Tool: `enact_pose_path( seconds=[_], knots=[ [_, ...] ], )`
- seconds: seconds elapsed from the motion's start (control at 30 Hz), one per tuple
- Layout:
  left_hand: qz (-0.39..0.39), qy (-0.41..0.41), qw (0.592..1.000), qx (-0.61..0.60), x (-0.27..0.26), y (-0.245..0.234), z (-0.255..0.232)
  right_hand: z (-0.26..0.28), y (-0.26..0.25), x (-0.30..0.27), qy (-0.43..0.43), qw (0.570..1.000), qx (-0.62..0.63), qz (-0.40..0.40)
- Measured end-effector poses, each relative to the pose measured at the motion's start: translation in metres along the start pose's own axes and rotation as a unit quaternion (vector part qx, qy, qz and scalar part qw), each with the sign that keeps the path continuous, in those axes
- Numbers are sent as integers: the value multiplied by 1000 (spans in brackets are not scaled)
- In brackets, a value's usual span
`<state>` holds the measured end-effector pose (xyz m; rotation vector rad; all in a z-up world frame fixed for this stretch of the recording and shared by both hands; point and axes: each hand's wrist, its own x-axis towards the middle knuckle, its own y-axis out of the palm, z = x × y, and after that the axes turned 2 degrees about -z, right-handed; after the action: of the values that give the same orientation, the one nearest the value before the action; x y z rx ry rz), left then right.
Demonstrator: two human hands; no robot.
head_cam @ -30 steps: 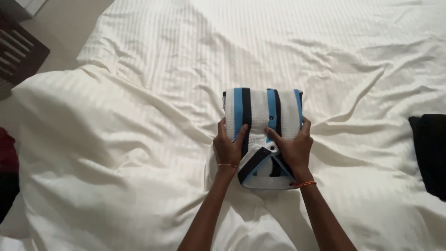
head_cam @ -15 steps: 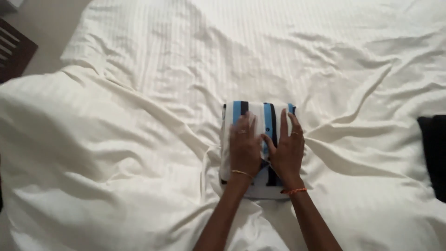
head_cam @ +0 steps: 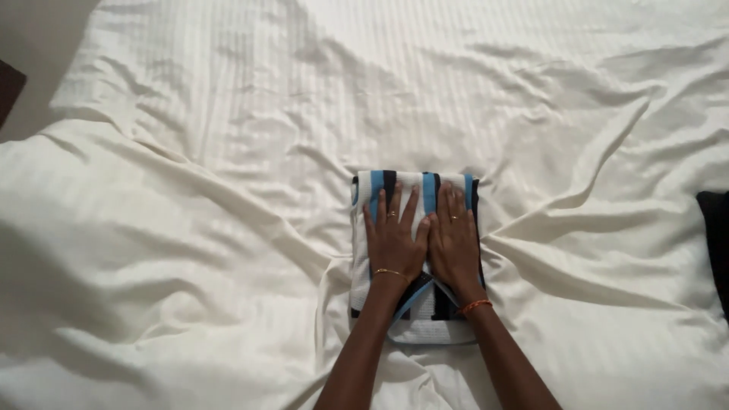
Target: Carefully fold a striped shirt on a white bed.
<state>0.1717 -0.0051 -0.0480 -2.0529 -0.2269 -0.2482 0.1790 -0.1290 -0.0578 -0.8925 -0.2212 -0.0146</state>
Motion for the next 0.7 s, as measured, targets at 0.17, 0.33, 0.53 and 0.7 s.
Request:
enact_pose_path(
  seconds=[0.17, 0.33, 0.53, 0.7],
  knots=[
    [-29, 4, 1000, 2, 13, 7, 7, -7, 8, 19, -14, 1000, -9, -3],
    [-18, 11, 999, 30, 38, 11, 14, -8, 15, 42, -12, 1000, -18, -10],
    [31, -9, 998, 62, 68, 13, 15, -9, 21, 64, 6, 998, -54, -14],
    [15, -4, 998, 57, 54, 16, 14, -4, 17, 49, 13, 998, -55, -29]
  ],
)
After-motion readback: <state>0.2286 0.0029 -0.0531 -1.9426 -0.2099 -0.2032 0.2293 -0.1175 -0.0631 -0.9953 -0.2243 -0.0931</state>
